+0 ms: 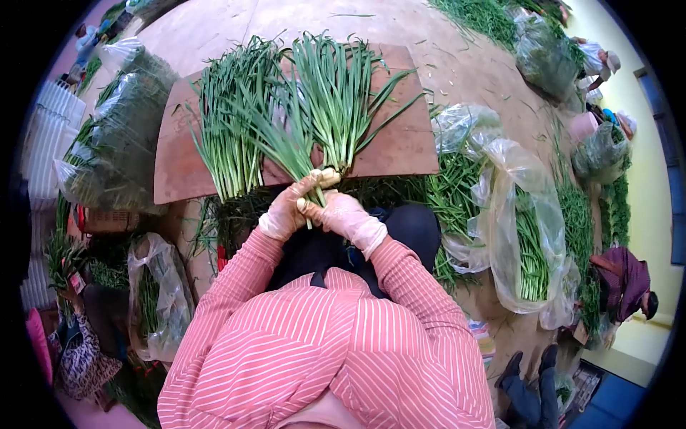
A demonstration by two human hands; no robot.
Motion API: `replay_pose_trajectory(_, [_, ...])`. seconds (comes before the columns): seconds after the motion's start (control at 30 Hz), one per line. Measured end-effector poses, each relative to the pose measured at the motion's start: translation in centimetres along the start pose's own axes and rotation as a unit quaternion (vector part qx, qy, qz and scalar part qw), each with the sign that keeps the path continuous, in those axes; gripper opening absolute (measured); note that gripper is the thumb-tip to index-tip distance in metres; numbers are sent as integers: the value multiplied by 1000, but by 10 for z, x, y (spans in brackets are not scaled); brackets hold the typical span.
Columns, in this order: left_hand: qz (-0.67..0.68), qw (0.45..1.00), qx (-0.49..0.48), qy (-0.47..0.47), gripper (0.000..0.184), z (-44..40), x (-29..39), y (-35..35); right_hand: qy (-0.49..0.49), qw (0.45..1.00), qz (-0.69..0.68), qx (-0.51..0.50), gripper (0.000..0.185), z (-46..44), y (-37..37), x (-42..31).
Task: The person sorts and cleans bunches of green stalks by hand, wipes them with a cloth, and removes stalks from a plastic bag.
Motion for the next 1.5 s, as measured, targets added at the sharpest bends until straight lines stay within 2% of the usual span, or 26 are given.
replay_pose_trajectory(0.07, [6, 988, -153, 39, 52, -3, -8, 17, 13, 998, -62, -31, 54, 0, -7, -1])
replay_pose_trajectory(0.1, [47, 998, -44, 6, 54, -4, -11, 13, 12, 992, -115, -59, 51, 3, -11, 0])
replay_pose_trajectory(0.13, [74, 997, -11, 4, 55, 3, 2, 1, 10, 982, -168, -88, 48, 8, -12, -7])
replay_pose_trajectory(0.23, [247, 955, -146, -79, 54, -8, 19, -6, -55, 959, -204, -191, 44, 24, -15, -12])
replay_pose_trajectory(0.27, [181, 980, -7, -82, 51, -2, 20, 1, -68, 951, -224, -202, 44, 24, -16, -8])
replay_pose_trajectory(0.33, [139, 980, -34, -136, 46, -4, 37, -3, -66, 951, -232, -193, 44, 26, -12, -2])
replay_pose_trajectory(0.4, [22, 978, 57, -200, 39, -1, 67, -4, -102, 950, -227, -189, 40, 30, -5, 4])
replay_pose_trajectory(0.57, [-165, 919, 138, -330, 26, -13, 130, 6, -73, 986, -153, -9, 34, 23, 23, 36])
replay_pose_trajectory(0.67, [-319, 892, 156, -281, 22, -48, 113, 46, -60, 989, -137, 24, 34, 13, 22, 46])
replay_pose_trajectory(0.73, [-340, 892, 153, -256, 21, -52, 111, 50, -16, 994, 43, 100, 33, 12, 27, 42])
replay_pose_trajectory(0.77, [-258, 919, 159, -253, 20, -53, 108, 53, 14, 988, 65, 140, 32, 9, 29, 44])
replay_pose_trajectory(0.83, [-102, 956, 139, -238, 24, -50, 101, 49, 38, 981, -71, 178, 29, 4, 33, 45])
replay_pose_trajectory(0.9, [-53, 969, 123, -210, 26, -50, 92, 41, 59, 957, -190, 211, 30, 9, 39, 26])
replay_pose_trajectory(0.93, [-5, 977, 107, -182, 29, -50, 86, 35, 59, 956, -192, 214, 30, 8, 38, 20])
replay_pose_trajectory(1.0, [36, 983, 91, -154, 30, -52, 70, 19, 198, 941, -51, 270, 39, 8, 39, 2])
replay_pose_trajectory(1.03, [87, 985, 76, -130, 29, -55, 58, 14, 171, 956, -84, 223, 46, 7, 33, -4])
replay_pose_trajectory(1.07, [137, 983, 60, -107, 28, -56, 47, 8, 93, 960, -227, 137, 46, 7, 24, -9])
replay_pose_trajectory(1.17, [153, 984, 61, -69, 30, -52, 26, -7, 3, 956, -291, -27, 40, 3, 6, 1])
replay_pose_trajectory(1.2, [124, 989, 56, -54, 32, -45, 29, -15, -30, 951, -307, -12, 40, 7, 0, 3])
replay_pose_trajectory(1.27, [133, 987, 78, -37, 33, -48, 15, -6, -46, 973, -227, 17, 41, 6, 1, 14])
replay_pose_trajectory(1.3, [76, 982, 171, -35, 35, -43, 13, -2, -68, 985, -151, 52, 42, 9, 5, 12])
replay_pose_trajectory(1.33, [52, 980, 183, -63, 36, -38, 17, -2, -87, 990, -74, 88, 43, 13, 8, 8])
replay_pose_trajectory(1.37, [2, 975, 208, -80, 37, -33, 19, -3, -26, 987, 59, 150, 36, 7, 6, 16])
replay_pose_trajectory(1.4, [-48, 967, 234, -95, 37, -28, 20, -5, -21, 988, 58, 144, 36, 7, -2, 17])
replay_pose_trajectory(1.47, [-74, 943, 304, -116, 27, -25, 17, -8, 97, 904, 329, 256, 28, 12, -16, 8])
replay_pose_trajectory(1.5, [-68, 939, 305, -141, 25, -21, 20, -10, 105, 895, 344, 263, 22, 12, -26, 6])
Point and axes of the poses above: each hand's wrist, its own z-axis away from the middle knuckle, its own y-axis out of the back of the hand, x = y × z, the point moved 3 cm from there along -z, towards the middle knuckle, and after that the axes turned 8 degrees about -z, right-handed, at the moved point
